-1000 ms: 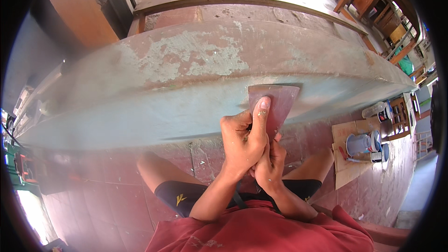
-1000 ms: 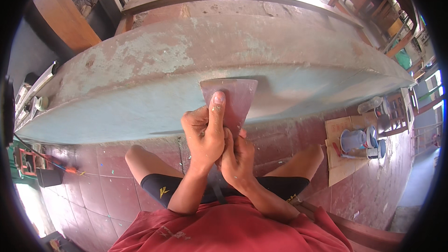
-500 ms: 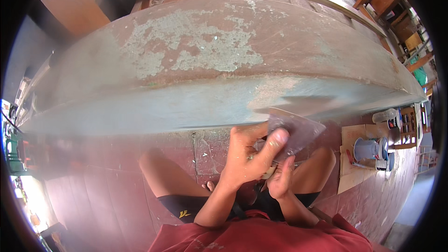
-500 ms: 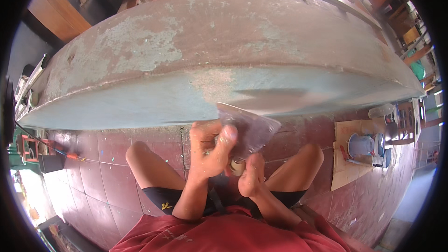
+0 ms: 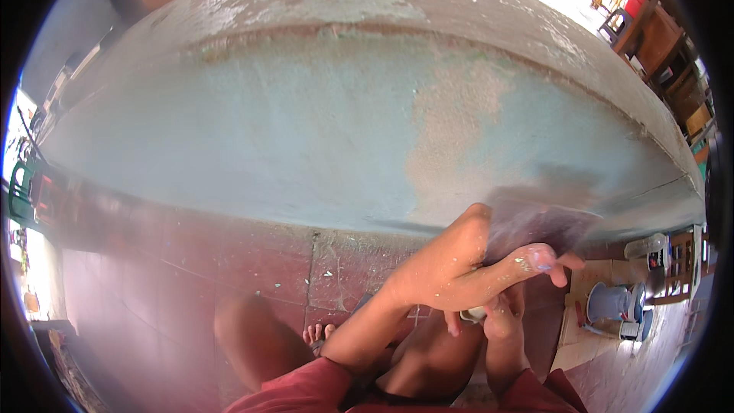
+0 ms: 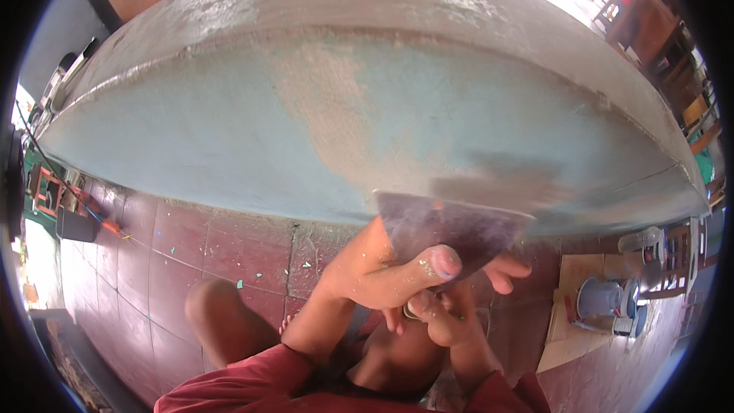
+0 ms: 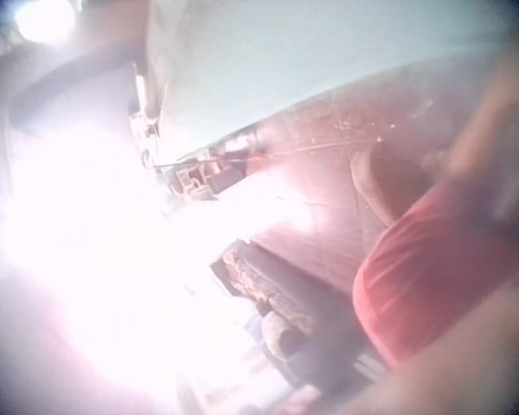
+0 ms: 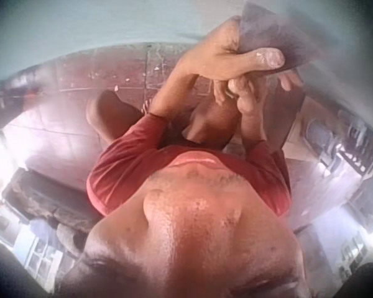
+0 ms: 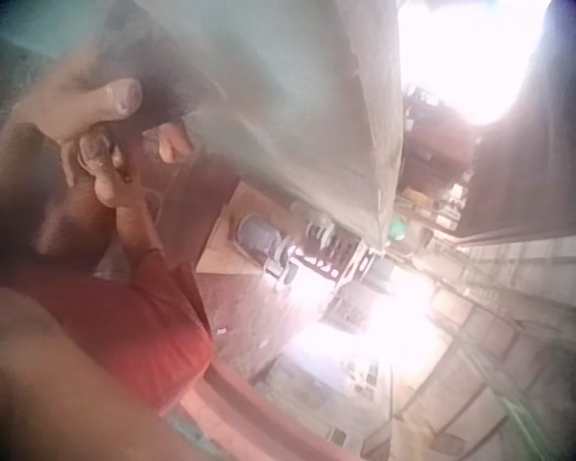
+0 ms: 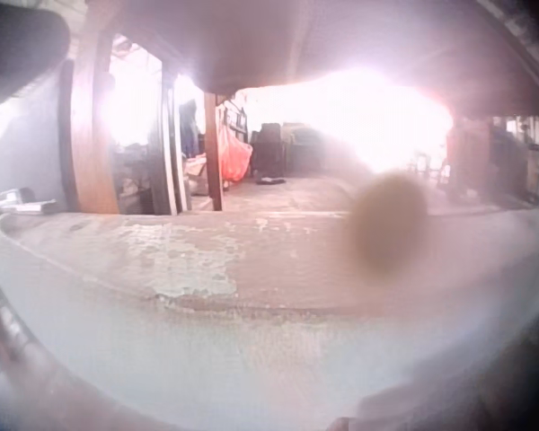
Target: The person scrapes the side of a light-blue boat hull with a metal scraper, removing old paint or residue. The person sits on the floor and works along the hull's edge, occasionally adjusting position to reach different sections.
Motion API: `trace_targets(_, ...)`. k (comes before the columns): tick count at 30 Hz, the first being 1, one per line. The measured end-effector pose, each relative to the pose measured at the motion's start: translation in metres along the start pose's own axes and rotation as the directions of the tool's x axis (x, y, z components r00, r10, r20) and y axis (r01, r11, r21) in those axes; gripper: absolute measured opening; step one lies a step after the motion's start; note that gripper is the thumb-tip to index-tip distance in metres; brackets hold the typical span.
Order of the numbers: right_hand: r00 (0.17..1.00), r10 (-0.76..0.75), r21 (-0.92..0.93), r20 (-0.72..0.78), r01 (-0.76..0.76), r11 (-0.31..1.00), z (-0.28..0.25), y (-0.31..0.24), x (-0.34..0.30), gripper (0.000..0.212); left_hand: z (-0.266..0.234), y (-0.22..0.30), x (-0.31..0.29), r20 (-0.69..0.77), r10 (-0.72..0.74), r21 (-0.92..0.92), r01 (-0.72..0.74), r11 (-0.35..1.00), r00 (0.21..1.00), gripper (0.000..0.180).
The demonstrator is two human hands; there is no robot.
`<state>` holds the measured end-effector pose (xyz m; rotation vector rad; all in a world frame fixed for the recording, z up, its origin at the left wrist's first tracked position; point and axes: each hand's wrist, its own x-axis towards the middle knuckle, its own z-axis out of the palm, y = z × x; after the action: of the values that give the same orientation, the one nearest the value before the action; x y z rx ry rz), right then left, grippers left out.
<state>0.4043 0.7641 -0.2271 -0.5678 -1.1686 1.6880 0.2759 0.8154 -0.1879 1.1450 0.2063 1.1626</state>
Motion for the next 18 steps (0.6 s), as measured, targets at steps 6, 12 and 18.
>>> trace_targets(6,0.996,0.033,-0.049,0.081,-0.029,0.998,0.004,-0.002,-0.002,0.052,0.01,0.022,-0.002,-0.172,0.095,0.204,-0.059,0.977,0.981,0.032)
trace_targets(12,0.994,0.102,-0.066,-0.041,-0.105,0.992,0.031,-0.017,0.006,0.035,0.018,0.029,-0.021,-0.501,0.108,0.194,-0.011,0.981,0.859,0.032)
trace_targets(18,0.972,0.084,-0.258,-0.222,-0.141,0.956,0.059,-0.007,0.0,0.029,0.0,0.025,-0.037,-0.425,0.26,0.296,-0.138,0.945,0.867,0.034)
